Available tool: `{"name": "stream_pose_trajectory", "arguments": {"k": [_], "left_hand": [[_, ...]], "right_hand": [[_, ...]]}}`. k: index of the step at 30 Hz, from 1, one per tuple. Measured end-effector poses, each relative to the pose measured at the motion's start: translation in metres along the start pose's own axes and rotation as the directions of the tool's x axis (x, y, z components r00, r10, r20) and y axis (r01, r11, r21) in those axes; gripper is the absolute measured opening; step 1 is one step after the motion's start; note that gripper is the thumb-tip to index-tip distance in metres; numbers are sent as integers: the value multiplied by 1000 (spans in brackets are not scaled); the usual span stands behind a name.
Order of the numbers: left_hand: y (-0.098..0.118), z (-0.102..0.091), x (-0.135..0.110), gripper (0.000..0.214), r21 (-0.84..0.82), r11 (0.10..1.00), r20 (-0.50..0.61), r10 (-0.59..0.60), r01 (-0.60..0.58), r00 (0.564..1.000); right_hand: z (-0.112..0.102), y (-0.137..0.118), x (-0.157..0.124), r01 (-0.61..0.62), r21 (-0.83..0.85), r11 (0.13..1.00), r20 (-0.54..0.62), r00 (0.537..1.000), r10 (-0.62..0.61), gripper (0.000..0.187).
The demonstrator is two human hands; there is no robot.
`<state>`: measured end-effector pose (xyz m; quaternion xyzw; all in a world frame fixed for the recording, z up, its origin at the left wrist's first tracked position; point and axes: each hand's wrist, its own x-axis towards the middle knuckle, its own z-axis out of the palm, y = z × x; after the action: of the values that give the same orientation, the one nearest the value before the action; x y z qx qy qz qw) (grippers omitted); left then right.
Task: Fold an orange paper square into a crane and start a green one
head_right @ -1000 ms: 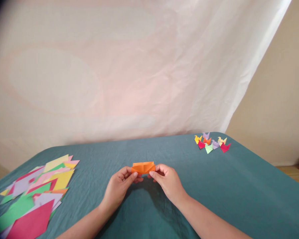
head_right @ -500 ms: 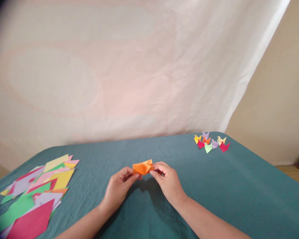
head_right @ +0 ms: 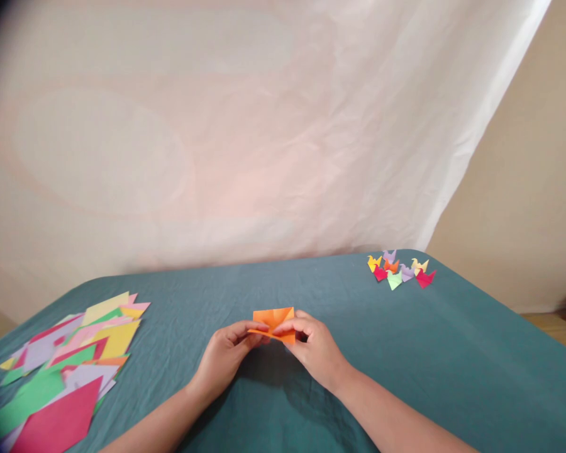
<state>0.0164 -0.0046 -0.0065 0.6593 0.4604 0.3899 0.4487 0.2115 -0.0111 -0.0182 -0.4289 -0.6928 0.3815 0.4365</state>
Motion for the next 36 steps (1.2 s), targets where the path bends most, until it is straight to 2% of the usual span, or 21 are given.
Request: {"name": "stream_pose_trajectory", "arguments": {"k": [7, 12, 17, 21, 25, 28, 30, 34, 36], "left_hand": [[-4, -2, 0, 19, 67, 998, -28, 19, -17, 999], [-4, -1, 1, 19, -26, 1000, 20, -4, 5, 1000], [-4, 0, 2, 19, -67, 998, 33, -2, 4, 999], [-4, -5, 4, 19, -83, 996, 61, 31, -26, 998], [-1, -11, 3, 15, 61, 994, 139, 79, -89, 987], [4, -12, 1, 16, 135, 981, 220, 105, -137, 970], [8, -11, 0, 16, 151, 973, 213, 141, -176, 967], [15, -9, -4, 47, 309, 910, 89, 261, -275, 961], [17, -9, -7, 51, 432, 846, 116, 293, -313, 949]], "right_hand": [[2, 1, -1, 5, 50, 999, 15, 1000, -6, 9], [0, 1, 0, 0, 64, 998, 31, 1000, -2, 14], [-2, 5, 2, -53, 75, 996, 4, 999, 53, 20], [-8, 5, 4, -69, 215, 974, -39, 996, 79, 22], [-14, -1, 3, -115, 290, 950, 12, 993, 117, 22], [-9, -4, 0, -115, 215, 970, 84, 992, 99, 27], [-3, -2, -1, -123, 167, 978, 105, 989, 106, 26], [3, 2, -1, -102, 66, 993, 0, 995, 102, 19], [2, 2, 0, -78, 9, 997, -49, 996, 79, 17]]}}
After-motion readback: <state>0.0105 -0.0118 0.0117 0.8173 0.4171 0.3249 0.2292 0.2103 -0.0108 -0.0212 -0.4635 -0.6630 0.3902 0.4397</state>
